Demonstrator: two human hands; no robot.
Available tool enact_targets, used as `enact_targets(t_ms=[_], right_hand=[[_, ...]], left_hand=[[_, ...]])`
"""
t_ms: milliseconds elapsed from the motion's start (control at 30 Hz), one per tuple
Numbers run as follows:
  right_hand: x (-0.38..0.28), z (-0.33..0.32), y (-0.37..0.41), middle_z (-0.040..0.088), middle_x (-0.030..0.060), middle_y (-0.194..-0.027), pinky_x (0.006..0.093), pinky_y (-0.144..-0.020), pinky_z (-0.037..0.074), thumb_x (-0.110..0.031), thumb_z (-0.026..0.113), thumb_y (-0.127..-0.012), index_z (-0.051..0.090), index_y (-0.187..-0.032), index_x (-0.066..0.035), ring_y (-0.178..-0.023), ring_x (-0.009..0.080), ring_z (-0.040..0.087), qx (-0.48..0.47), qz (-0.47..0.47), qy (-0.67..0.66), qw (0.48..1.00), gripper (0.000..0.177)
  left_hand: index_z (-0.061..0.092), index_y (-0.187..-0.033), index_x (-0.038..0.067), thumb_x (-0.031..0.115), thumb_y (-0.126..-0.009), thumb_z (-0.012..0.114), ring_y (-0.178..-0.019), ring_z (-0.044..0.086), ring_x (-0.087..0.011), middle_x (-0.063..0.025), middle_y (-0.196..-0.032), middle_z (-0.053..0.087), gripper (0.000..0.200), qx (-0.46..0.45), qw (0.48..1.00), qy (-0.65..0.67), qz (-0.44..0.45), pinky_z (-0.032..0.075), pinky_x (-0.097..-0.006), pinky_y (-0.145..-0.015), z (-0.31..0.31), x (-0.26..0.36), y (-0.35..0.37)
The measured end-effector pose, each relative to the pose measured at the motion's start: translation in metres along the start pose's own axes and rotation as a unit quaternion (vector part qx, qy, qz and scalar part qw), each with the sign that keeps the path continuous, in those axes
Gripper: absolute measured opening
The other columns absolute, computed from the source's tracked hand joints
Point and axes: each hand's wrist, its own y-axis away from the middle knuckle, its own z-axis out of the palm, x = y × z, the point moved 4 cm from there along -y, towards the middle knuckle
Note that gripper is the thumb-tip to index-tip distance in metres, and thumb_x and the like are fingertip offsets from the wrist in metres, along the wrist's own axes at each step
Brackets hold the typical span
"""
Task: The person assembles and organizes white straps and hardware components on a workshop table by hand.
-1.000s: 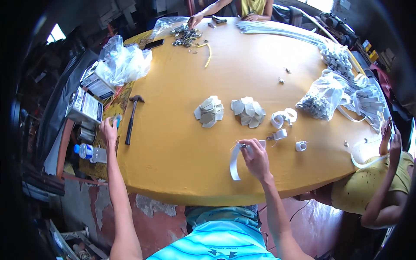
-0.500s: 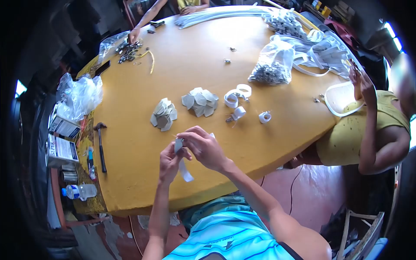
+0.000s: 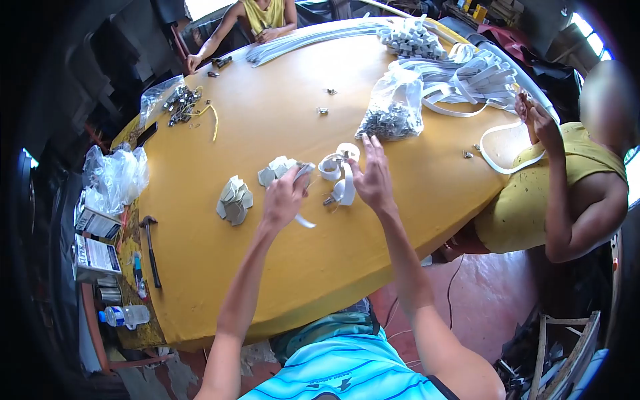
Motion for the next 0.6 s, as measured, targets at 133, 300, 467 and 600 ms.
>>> enact_targets(t_ms=[133,300,467,600], right_hand=[[0.005,-0.037,0.022,0.039,0.0257,-0.146,0.0451,-0.112,0.032,-0.028,0.066,-0.092,0.046,-0.139,-0.001,-0.136,0.0385,0.037,-0.012,0.098,-0.136,0.986,0.058],[0.028,-0.032,0.079,0.017,0.0295,-0.156,0.0486,-0.116,0.023,-0.045,0.062,-0.093,0.035,-0.149,-0.008,-0.146,0.0384,0.020,-0.046,0.164,-0.109,0.979,0.072],[0.032,0.010,0.080,0.016,0.0278,-0.157,0.0502,-0.119,0.011,-0.042,0.047,-0.100,0.032,-0.150,-0.007,-0.147,0.0394,0.016,-0.078,0.118,-0.063,0.988,0.063],[0.025,0.028,0.066,0.020,0.0204,-0.158,0.0521,-0.118,0.012,-0.041,0.038,-0.102,0.032,-0.151,-0.011,-0.146,0.0347,0.022,-0.108,0.077,-0.012,0.991,0.057]], left_hand=[[0.064,-0.112,0.003,0.026,-0.096,0.058,-0.079,0.067,-0.0299,-0.0130,-0.086,0.071,0.029,-0.063,0.998,0.005,-0.006,0.052,-0.0398,-0.076,0.034,0.009,-0.041],[0.054,-0.132,0.003,0.031,-0.088,0.069,-0.129,0.042,-0.0425,-0.0232,-0.140,0.046,0.054,0.013,0.984,-0.060,0.168,0.038,-0.0471,-0.106,0.073,0.006,-0.028],[0.043,-0.142,0.005,0.035,-0.091,0.065,-0.140,0.027,-0.0474,-0.0254,-0.152,0.027,0.064,0.031,0.966,-0.086,0.240,0.029,-0.0519,-0.113,0.106,-0.005,-0.006],[0.044,-0.142,0.009,0.029,-0.092,0.064,-0.141,0.027,-0.0452,-0.0252,-0.153,0.026,0.058,0.053,0.969,-0.071,0.229,0.029,-0.0515,-0.113,0.109,-0.013,-0.008]])
